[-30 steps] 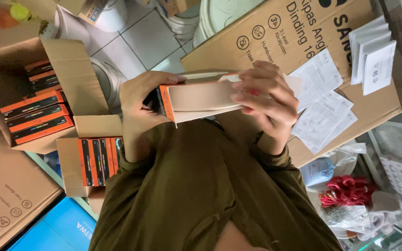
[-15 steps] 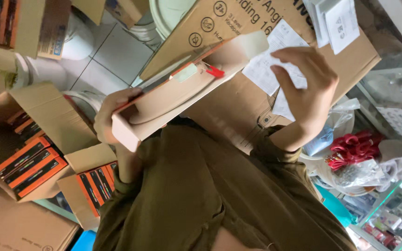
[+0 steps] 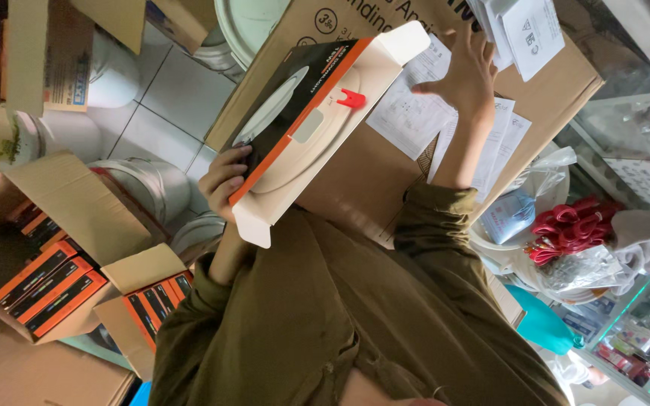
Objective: The person picks up, handles, and organizes various lighting products including boxed LED downlights and unboxed circular lighting fixtures, placing them into cardboard boxes within a storage area.
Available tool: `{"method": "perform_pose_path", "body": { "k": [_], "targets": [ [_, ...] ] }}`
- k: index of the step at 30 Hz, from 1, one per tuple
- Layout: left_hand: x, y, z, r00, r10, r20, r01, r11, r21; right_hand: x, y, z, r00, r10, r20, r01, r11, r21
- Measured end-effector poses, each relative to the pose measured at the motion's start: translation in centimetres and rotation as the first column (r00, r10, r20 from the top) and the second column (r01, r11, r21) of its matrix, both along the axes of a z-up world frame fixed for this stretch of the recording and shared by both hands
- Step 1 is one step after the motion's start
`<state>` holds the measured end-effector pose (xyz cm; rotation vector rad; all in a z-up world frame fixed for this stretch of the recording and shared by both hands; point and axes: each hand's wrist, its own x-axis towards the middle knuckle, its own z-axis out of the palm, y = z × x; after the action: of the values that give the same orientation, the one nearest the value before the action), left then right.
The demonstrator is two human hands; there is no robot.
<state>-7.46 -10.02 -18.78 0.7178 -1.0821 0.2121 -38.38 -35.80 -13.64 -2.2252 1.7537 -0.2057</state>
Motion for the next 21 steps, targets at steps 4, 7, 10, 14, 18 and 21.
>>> {"method": "perform_pose_path", "body": {
  "k": [4,7,10,14,18,21],
  "targets": [
    [-2.0,-1.7,0.5,0.99,0.126,-0.062,-0.129,0.991,-0.048,-1.1,-0.3,0.2,0.99,0.1,0.096,-0.107,0.992,0.068],
    [-1.3,-1.4,1.4,0.989,0.105,0.102,-0.112,0.992,0.064,-1.2,1.6,4.2,0.953,0.244,0.18,-0.255,0.966,0.044],
    [-1.7,-1.9,1.6,0.99,0.11,0.089,-0.119,0.987,0.105,-2.8,6.2,11.6,0.867,0.385,0.315,-0.377,0.922,-0.089],
    [-1.0,-1.6,2.1,0.98,0.093,0.175,-0.119,0.982,0.145,-7.4,12.6,17.0,0.799,0.486,0.355,-0.247,0.803,-0.543],
    [-1.2,-2.7,1.7,0.985,0.108,0.133,-0.118,0.99,0.075,-16.2,12.2,18.2,0.615,0.77,0.169,-0.436,0.51,-0.742],
    [-0.5,-2.4,1.5,0.989,-0.006,0.146,-0.014,0.99,0.137,-18.9,11.9,23.0,0.393,0.909,-0.142,-0.89,0.337,-0.307]
  ]
}}
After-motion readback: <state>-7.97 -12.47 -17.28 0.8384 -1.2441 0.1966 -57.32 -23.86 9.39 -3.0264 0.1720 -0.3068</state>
